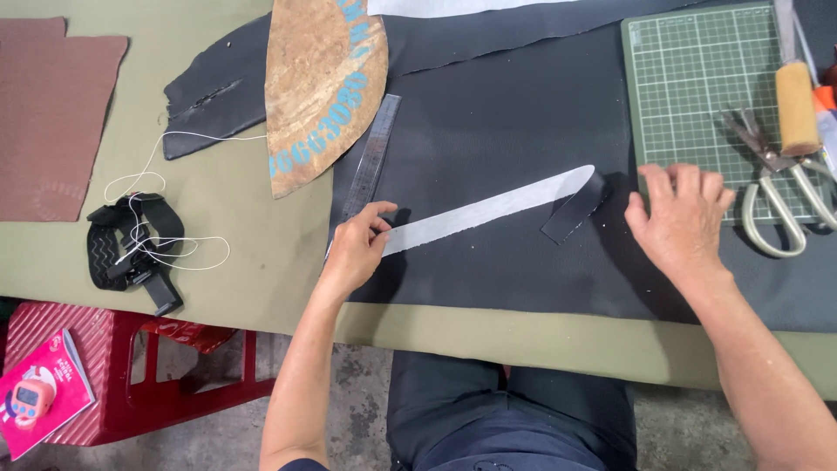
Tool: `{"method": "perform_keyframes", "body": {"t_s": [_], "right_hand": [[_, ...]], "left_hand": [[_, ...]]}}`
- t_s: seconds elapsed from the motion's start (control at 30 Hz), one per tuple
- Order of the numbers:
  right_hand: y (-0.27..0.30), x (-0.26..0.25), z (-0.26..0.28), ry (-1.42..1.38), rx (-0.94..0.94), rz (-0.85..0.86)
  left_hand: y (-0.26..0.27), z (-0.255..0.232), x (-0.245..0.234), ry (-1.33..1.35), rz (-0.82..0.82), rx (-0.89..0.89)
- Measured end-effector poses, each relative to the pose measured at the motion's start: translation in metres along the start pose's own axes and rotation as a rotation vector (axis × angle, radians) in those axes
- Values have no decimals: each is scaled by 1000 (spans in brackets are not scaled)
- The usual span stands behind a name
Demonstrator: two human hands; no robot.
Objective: Cutting a piece of black leather with scissors and applying a white adhesive strip for reinforcement
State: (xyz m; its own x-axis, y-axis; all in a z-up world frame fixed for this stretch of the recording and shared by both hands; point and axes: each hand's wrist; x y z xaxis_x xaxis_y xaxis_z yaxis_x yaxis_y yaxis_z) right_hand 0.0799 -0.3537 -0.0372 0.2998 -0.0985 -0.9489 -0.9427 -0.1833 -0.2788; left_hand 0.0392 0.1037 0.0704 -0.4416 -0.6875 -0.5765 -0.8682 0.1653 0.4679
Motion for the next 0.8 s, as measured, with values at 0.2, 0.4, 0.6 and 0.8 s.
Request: {"method": "perform_keyframes", "body": {"t_s": [0.2,0.4,0.6,0.8], "right_hand": [[-16,8,-24,40,33,10],[-26,-57,6,2,-37,103],[-16,-44,25,-157,-269,287],[8,-41,-1,-732,-193,208]], "left_hand": [[-8,12,9,-69,-118,186],[-14,17,16,-8,-197,219],[-20,18,20,101,-181,230],[-10,8,6,280,-129,86]]}}
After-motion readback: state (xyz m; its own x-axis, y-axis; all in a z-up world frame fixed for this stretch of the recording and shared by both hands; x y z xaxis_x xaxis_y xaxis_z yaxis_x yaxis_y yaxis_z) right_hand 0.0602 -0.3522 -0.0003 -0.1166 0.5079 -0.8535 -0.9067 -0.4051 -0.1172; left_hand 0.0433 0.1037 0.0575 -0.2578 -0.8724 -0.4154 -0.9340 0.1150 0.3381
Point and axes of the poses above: each hand's wrist, its own y-axis away from the middle knuckle, its own x-axis out of the palm, z = x × y, and after that the axes turned 15 degrees about z, right-handed
